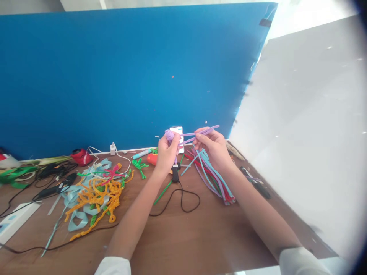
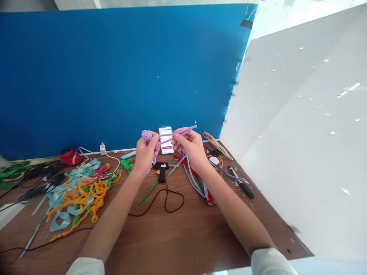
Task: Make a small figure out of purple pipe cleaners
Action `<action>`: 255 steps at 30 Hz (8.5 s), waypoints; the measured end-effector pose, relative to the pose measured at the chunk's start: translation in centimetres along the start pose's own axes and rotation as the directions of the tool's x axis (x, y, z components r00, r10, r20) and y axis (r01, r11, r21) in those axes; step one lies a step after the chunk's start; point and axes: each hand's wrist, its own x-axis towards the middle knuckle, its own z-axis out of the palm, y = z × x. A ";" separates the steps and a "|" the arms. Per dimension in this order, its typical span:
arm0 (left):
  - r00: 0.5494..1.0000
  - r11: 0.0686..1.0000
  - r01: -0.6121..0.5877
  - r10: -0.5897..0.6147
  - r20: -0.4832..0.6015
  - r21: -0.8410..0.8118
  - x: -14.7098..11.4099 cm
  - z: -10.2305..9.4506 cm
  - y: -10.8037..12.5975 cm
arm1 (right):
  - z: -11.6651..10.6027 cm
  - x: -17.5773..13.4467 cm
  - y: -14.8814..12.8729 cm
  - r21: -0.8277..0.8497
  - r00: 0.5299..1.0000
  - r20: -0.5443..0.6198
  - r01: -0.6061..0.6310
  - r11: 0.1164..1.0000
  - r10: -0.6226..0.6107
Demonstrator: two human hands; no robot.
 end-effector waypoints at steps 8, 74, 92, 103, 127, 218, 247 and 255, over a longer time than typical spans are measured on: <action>0.999 1.000 0.025 -0.025 0.020 0.011 0.1 -0.2 -0.3 | -0.7 0.4 0.0 -0.049 0.999 -0.039 0.028 0.998 -0.030; 0.930 0.862 -0.171 -0.019 0.367 0.477 -1.0 0.2 0.3 | -1.2 0.5 -1.4 -0.304 0.985 0.165 0.013 0.952 0.039; 0.874 0.850 -0.182 -0.091 0.477 0.495 -0.7 -0.1 0.0 | -2.4 1.4 -0.7 -0.278 0.988 0.156 0.055 0.959 -0.011; 0.882 0.762 -0.168 -0.168 0.441 0.626 -0.8 0.0 -0.4 | -2.6 1.5 -0.7 -0.296 0.990 0.141 0.065 0.953 -0.024; 0.953 0.844 -0.166 0.004 0.303 0.510 -0.2 0.0 -1.1 | -0.6 0.5 -0.3 -0.342 0.996 0.082 -0.006 0.940 0.036; 0.872 0.783 -0.247 -0.077 0.483 0.571 0.3 -1.1 0.3 | -4.0 1.7 -1.0 -0.818 0.867 0.486 0.497 0.290 -0.113; 0.852 0.892 -0.094 -0.158 0.499 0.443 0.2 -0.9 -0.1 | -3.7 1.7 -0.7 -0.671 0.807 0.579 0.554 0.493 -0.117; 0.863 0.889 -0.066 -0.178 0.474 0.453 0.0 -0.8 0.4 | -4.0 1.8 -0.5 -0.700 0.793 0.598 0.587 0.407 -0.115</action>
